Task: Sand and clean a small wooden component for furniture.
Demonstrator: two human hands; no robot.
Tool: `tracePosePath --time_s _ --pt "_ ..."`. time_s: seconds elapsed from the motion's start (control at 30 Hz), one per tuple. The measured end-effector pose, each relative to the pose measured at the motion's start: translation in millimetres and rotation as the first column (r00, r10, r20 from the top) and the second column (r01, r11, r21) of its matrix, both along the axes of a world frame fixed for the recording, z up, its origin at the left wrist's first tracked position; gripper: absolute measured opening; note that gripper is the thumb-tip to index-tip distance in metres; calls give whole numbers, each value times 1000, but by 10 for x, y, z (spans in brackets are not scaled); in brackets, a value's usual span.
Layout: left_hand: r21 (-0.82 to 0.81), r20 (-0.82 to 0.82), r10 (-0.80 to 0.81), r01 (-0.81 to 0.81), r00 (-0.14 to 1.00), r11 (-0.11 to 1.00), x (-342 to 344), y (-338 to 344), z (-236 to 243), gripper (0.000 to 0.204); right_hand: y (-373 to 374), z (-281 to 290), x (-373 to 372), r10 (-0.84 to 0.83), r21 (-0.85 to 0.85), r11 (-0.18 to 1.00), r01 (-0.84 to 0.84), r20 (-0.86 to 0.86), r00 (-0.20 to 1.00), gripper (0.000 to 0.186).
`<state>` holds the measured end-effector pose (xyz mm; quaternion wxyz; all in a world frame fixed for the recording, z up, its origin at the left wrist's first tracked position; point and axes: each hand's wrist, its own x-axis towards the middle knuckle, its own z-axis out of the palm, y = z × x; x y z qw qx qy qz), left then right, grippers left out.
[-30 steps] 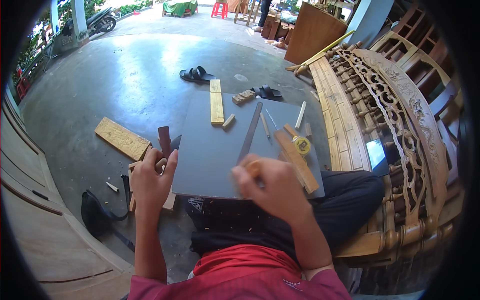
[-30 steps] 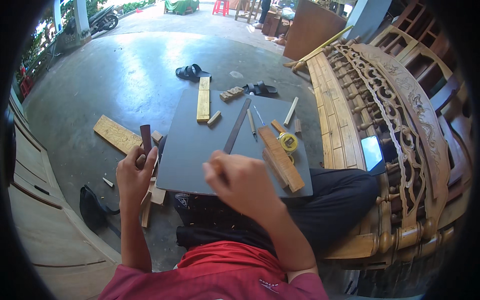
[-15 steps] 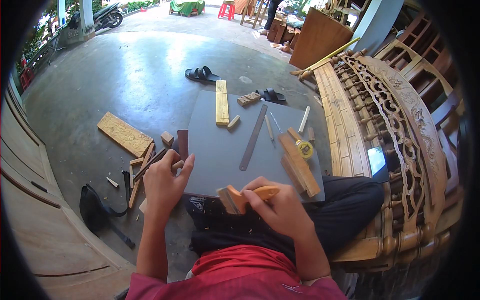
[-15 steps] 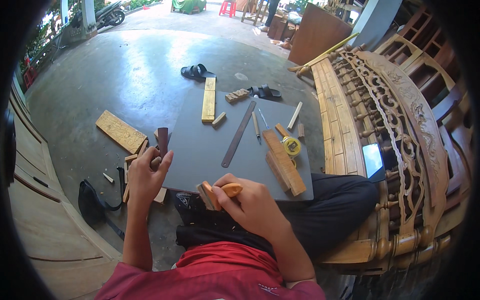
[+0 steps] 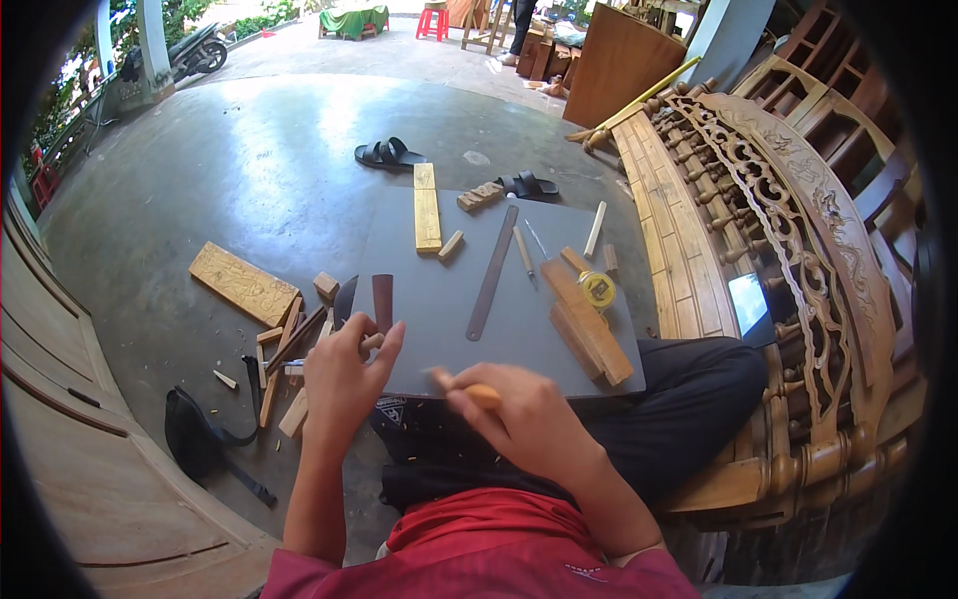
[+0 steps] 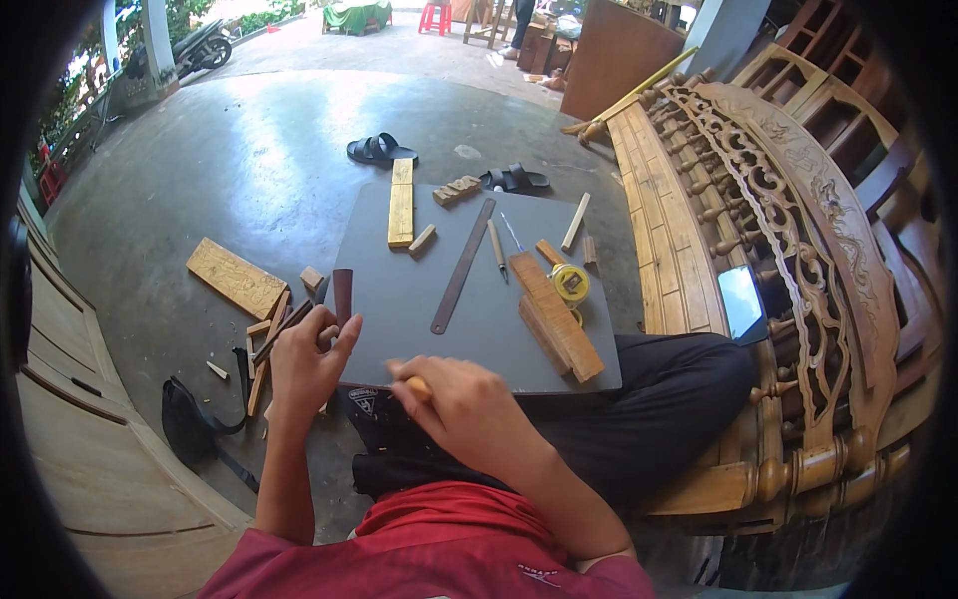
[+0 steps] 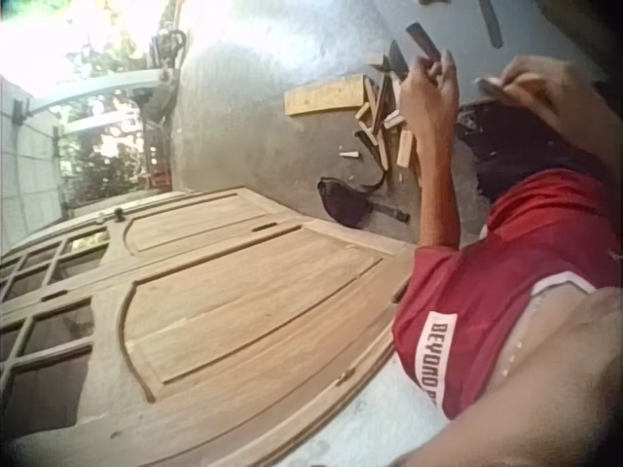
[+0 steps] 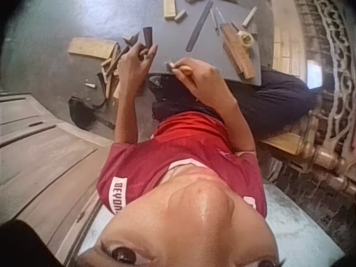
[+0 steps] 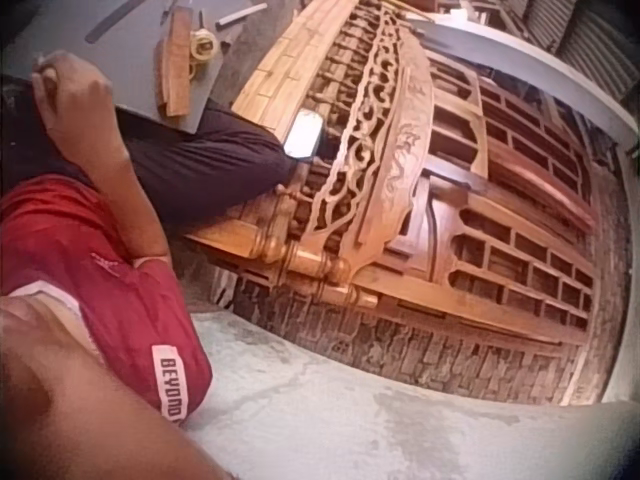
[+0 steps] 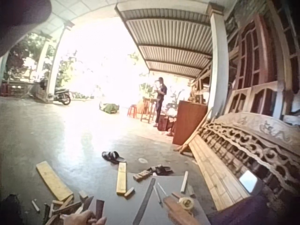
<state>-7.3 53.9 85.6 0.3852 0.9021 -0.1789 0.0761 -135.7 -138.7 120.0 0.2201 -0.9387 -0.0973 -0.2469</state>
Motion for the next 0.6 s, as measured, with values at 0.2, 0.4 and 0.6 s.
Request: tracePosePath --time_s 0.2,0.4,0.6 --pt "32 17 -5 4 1000 999 -7 -9 -2 45 -44 265 -76 97 84 991 -100 39 994 18" --pt "85 4 -21 21 1000 996 3 -68 -32 45 84 44 -87 92 -24 995 -94 -56 994 13" --pt "96 10 -23 22 1000 995 7 -70 -10 44 -101 372 -144 86 44 995 -85 -19 996 12"
